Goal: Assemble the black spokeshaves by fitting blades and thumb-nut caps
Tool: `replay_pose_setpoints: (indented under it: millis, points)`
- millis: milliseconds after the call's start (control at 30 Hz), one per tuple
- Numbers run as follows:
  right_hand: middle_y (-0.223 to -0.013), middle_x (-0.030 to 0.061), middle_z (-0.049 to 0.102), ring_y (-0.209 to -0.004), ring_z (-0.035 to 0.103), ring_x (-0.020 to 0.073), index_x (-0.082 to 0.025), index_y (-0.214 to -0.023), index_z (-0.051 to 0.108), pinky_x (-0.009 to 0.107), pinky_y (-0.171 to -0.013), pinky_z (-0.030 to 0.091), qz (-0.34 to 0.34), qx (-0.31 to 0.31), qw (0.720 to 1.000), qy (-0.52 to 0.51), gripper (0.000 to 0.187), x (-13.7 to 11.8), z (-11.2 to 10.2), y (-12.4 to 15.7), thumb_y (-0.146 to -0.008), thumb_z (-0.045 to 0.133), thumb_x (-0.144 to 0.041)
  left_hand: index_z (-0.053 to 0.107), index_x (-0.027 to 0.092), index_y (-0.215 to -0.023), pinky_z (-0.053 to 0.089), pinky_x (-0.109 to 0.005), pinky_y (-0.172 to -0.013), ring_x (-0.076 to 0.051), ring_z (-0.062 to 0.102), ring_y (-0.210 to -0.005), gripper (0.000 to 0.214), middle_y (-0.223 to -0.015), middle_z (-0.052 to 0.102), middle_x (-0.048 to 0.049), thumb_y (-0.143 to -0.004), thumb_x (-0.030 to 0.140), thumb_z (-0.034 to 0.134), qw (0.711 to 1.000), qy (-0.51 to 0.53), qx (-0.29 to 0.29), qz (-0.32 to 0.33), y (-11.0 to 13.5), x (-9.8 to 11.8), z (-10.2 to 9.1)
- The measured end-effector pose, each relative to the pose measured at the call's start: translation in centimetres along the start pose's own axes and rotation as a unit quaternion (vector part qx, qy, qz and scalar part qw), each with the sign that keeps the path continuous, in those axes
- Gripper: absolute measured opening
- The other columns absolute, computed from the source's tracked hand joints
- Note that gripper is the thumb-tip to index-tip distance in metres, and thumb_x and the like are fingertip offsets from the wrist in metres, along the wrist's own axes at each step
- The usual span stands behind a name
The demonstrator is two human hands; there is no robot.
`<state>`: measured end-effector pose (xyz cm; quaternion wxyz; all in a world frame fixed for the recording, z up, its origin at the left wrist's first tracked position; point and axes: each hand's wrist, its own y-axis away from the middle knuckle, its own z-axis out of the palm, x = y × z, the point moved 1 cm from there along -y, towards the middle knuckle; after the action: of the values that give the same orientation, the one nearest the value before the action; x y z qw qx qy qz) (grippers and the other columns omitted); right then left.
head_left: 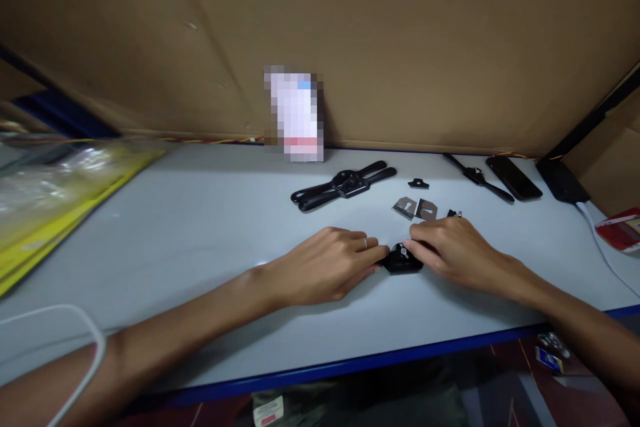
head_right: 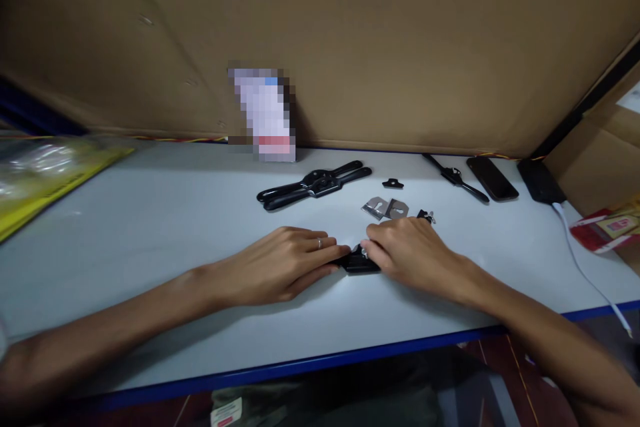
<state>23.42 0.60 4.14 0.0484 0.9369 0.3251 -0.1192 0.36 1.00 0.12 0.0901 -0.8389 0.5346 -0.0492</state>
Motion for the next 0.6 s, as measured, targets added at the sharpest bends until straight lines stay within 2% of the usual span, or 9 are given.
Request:
replay_pose_setpoints:
  millis: [133, 267, 367, 600]
  points:
    - [-0.09, 0.0023, 0.067, -0.072, 0.055, 0.0161, -0.02, -0.094, 0.058, 0.03, -0.065, 0.03, -0.008, -0.072, 0.997, 0.011, 0.007, 1.4, -2.2, 0.8, -0.094, 0.057, -0.027, 0.059, 0.016, -0.114, 0.044, -0.032, -0.059, -0.017, 0.063, -0.067, 0.027, -0.08, 0.067, -0.0027, -0.106, 0.025, 0.035, 1.0, 0.007, 0.0, 0.003, 0.0, 0.0, -0.1]
    - [-0.093, 0.0031, 0.067, -0.078, 0.058, 0.0191, -0.021, -0.092, 0.056, 0.031, -0.068, 0.032, -0.018, -0.122, 0.992, 0.033, 0.003, 1.9, -2.3, 1.1, -0.089, 0.056, -0.02, 0.058, 0.017, -0.114, 0.044, -0.032, -0.058, -0.017, 0.063, -0.067, 0.025, -0.08, 0.066, -0.0027, -0.106, 0.025, 0.036, 1.0, 0.01, 0.003, 0.001, 0.0, -0.1, 0.0]
    - [-0.093, 0.0027, 0.066, -0.076, 0.056, 0.0174, -0.021, -0.088, 0.054, 0.031, -0.067, 0.031, -0.029, -0.132, 0.99, 0.03, 0.006, 1.8, -1.7, 0.9, -0.086, 0.054, -0.016, 0.058, 0.017, -0.114, 0.044, -0.032, -0.057, -0.017, 0.063, -0.067, 0.025, -0.08, 0.066, -0.0022, -0.105, 0.024, 0.036, 1.0, 0.008, 0.008, 0.002, 0.0, -0.1, 0.0]
    - [-0.085, 0.002, 0.063, -0.067, 0.05, 0.0152, -0.02, -0.082, 0.055, 0.031, -0.065, 0.03, -0.028, -0.128, 0.991, 0.025, 0.003, 1.5, -1.2, 0.5, -0.081, 0.057, -0.018, 0.059, 0.015, -0.107, 0.043, -0.03, -0.055, -0.015, 0.059, -0.065, 0.024, -0.08, 0.064, -0.0024, -0.106, 0.022, 0.036, 0.998, -0.039, 0.052, 0.006, 0.0, -0.3, 0.1]
